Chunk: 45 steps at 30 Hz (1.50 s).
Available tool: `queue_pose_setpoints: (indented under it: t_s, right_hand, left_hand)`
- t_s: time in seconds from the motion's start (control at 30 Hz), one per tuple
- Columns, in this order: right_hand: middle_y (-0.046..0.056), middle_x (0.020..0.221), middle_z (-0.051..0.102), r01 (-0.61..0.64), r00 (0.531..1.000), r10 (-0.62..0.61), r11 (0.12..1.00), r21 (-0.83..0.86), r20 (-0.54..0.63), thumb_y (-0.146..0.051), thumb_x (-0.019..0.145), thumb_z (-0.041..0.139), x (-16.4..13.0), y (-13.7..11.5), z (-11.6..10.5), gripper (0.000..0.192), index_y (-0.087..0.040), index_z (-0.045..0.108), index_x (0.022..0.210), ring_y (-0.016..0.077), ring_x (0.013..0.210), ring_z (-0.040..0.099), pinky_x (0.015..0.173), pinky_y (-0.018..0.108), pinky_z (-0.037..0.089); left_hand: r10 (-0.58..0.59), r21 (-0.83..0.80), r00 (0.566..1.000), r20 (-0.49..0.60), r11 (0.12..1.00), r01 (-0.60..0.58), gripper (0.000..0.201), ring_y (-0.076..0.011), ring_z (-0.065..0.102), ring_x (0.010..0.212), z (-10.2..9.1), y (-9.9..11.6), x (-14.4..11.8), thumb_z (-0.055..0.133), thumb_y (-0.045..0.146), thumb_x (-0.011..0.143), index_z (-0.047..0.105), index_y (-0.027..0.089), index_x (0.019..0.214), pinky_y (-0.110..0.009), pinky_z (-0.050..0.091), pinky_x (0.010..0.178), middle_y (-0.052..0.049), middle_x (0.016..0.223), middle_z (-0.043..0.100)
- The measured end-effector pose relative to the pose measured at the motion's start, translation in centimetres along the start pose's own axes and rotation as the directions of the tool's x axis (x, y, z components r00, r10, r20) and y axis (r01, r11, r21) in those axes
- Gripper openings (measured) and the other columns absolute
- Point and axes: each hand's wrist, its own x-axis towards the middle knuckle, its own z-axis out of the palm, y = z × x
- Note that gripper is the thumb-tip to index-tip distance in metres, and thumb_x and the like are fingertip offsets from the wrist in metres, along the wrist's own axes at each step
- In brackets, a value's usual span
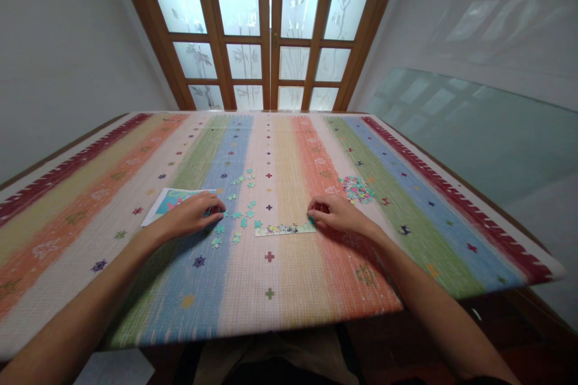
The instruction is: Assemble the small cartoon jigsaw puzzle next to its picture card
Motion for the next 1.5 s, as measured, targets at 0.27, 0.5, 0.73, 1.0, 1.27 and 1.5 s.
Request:
queue_pose_setpoints:
  t_s: [0.27,0.5,0.73,1.0,1.27,1.5]
  right_hand:
    - [0.006,0.077,0.072,0.016,1.000,-0.016,1.000,-0.002,0.003,-0.020,0.090,0.060,0.1,0.4,0.2,0.011,-0.020,0.069,0.084,0.0180,0.070,0.060,0.068,0.031,0.043]
    - [0.005,0.077,0.071,0.008,1.000,-0.008,1.000,-0.022,0.003,-0.021,0.090,0.060,0.1,0.3,0.1,0.011,-0.021,0.069,0.083,0.0177,0.070,0.059,0.067,0.031,0.043]
    - [0.005,0.078,0.072,0.005,1.000,-0.005,1.000,-0.012,0.006,-0.020,0.090,0.060,0.1,0.3,0.1,0.011,-0.021,0.069,0.084,0.0178,0.071,0.060,0.068,0.031,0.044]
    - [0.005,0.077,0.072,0.008,1.000,-0.008,1.000,-0.002,0.009,-0.021,0.090,0.061,0.1,0.4,0.1,0.011,-0.020,0.069,0.084,0.0179,0.070,0.060,0.067,0.032,0.044]
    - [0.005,0.076,0.072,0.011,1.000,-0.011,1.000,0.011,0.005,-0.021,0.089,0.060,0.0,0.2,0.1,0.011,-0.021,0.068,0.082,0.0179,0.070,0.060,0.068,0.031,0.044]
    - [0.005,0.075,0.071,0.020,1.000,-0.020,1.000,0.019,-0.009,-0.020,0.089,0.059,0.0,0.2,0.1,0.011,-0.020,0.068,0.082,0.0175,0.068,0.060,0.067,0.031,0.043]
  left_hand:
    - [-0.029,0.016,1.000,0.001,0.999,0.029,0.027,-0.0226,0.062,0.084,-0.2,0.0,0.7,0.048,0.034,0.093,0.070,0.020,0.100,-0.036,0.049,0.084,-0.008,0.090,0.068]
    - [-0.020,-0.015,1.000,0.010,1.000,0.020,0.030,-0.0218,0.062,0.080,0.2,1.6,1.1,0.051,0.040,0.093,0.072,0.020,0.098,-0.035,0.049,0.082,-0.007,0.089,0.068]
    - [0.013,-0.022,1.000,0.013,1.000,-0.012,0.028,-0.0227,0.062,0.081,1.0,2.2,1.5,0.052,0.040,0.093,0.071,0.021,0.097,-0.036,0.049,0.086,-0.006,0.086,0.068]
    - [-0.022,-0.060,0.999,-0.038,0.998,0.019,0.022,-0.0204,0.060,0.077,0.9,2.4,1.7,0.054,0.039,0.089,0.067,0.021,0.088,-0.033,0.049,0.078,-0.005,0.086,0.066]
    - [-0.133,-0.326,0.990,-0.043,0.939,0.112,0.034,-0.0185,0.061,0.072,0.8,2.2,1.8,0.055,0.049,0.090,0.064,0.019,0.102,-0.030,0.048,0.068,-0.003,0.080,0.067]
    - [-0.115,-0.356,0.993,0.020,0.927,0.115,0.041,-0.0185,0.063,0.075,0.5,2.5,1.9,0.053,0.049,0.092,0.069,0.019,0.116,-0.030,0.049,0.067,-0.005,0.088,0.072]
